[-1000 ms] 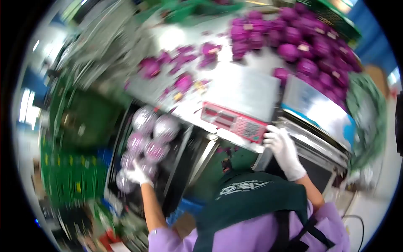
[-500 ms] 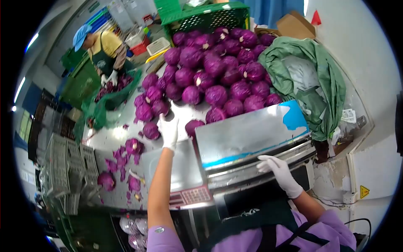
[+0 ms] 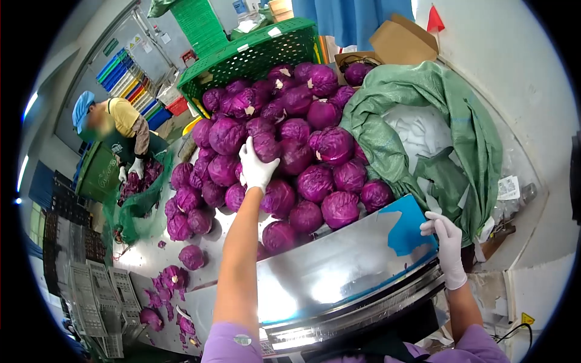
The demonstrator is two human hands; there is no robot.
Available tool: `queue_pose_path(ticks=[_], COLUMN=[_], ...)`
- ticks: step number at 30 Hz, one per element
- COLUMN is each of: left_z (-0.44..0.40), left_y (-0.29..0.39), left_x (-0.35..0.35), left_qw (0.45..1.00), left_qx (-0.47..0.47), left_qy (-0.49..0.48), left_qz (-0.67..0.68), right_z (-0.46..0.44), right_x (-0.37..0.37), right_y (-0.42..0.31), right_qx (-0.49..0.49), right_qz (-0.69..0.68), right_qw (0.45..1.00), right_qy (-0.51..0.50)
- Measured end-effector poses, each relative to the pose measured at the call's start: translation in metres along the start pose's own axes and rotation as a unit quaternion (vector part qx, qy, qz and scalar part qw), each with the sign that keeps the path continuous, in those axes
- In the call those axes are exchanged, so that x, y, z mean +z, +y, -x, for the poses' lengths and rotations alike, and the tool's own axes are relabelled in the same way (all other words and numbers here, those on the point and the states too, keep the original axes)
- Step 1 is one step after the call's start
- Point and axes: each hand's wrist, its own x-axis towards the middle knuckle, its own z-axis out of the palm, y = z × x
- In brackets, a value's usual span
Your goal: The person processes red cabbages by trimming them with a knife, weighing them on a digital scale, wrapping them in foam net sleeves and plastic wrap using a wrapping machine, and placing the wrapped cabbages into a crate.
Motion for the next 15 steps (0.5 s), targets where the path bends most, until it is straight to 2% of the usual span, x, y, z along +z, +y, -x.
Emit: queue_pose_path(ticks=[2,3,4,6,7,9,10,12,13,14,15], left_z=[-0.001,0.002,0.011,0.040,0.055,0.084,0.095,0.115,0.124,0.134,0.140], left_y=[-0.011,-0.014,-0.007,0.003,0.012,0.035,0.034,0.049,0.042,0.033,0.038], left_x=[-0.010,-0.017,-0.035,-0.059,-0.069,-0.088,-0.095,-0.110,-0.112,-0.115,-0.124], left_qw=[0.989,0.939,0.824,0.597,0.530,0.394,0.380,0.380,0.394,0.404,0.457], left_qx=[-0.055,-0.120,-0.206,-0.229,-0.244,-0.290,-0.300,-0.344,-0.354,-0.349,-0.322], left_qy=[0.006,-0.022,-0.100,-0.196,-0.183,-0.142,-0.162,-0.138,-0.134,-0.148,-0.159], left_qz=[0.137,0.322,0.518,0.743,0.791,0.861,0.860,0.848,0.838,0.833,0.813], right_z=[-0.020,-0.032,-0.046,-0.080,-0.100,-0.148,-0.164,-0.169,-0.154,-0.137,-0.130], right_x=[-0.007,-0.011,-0.015,-0.026,-0.033,-0.047,-0.053,-0.057,-0.041,-0.029,-0.029], right_y=[0.008,0.013,0.017,0.028,0.038,0.083,0.103,0.106,0.060,0.036,0.034], right_qx=[-0.010,-0.018,-0.026,-0.032,-0.003,-0.068,-0.104,0.034,0.167,0.175,0.177], right_qz=[-0.007,-0.005,-0.003,0.010,-0.007,0.147,0.238,0.312,0.284,0.247,0.270], right_qw=[1.000,1.000,1.000,0.999,0.999,0.986,0.965,0.932,0.909,0.913,0.912], right_qy=[-0.005,0.005,0.013,0.031,0.035,0.034,0.024,-0.182,-0.255,-0.274,-0.253])
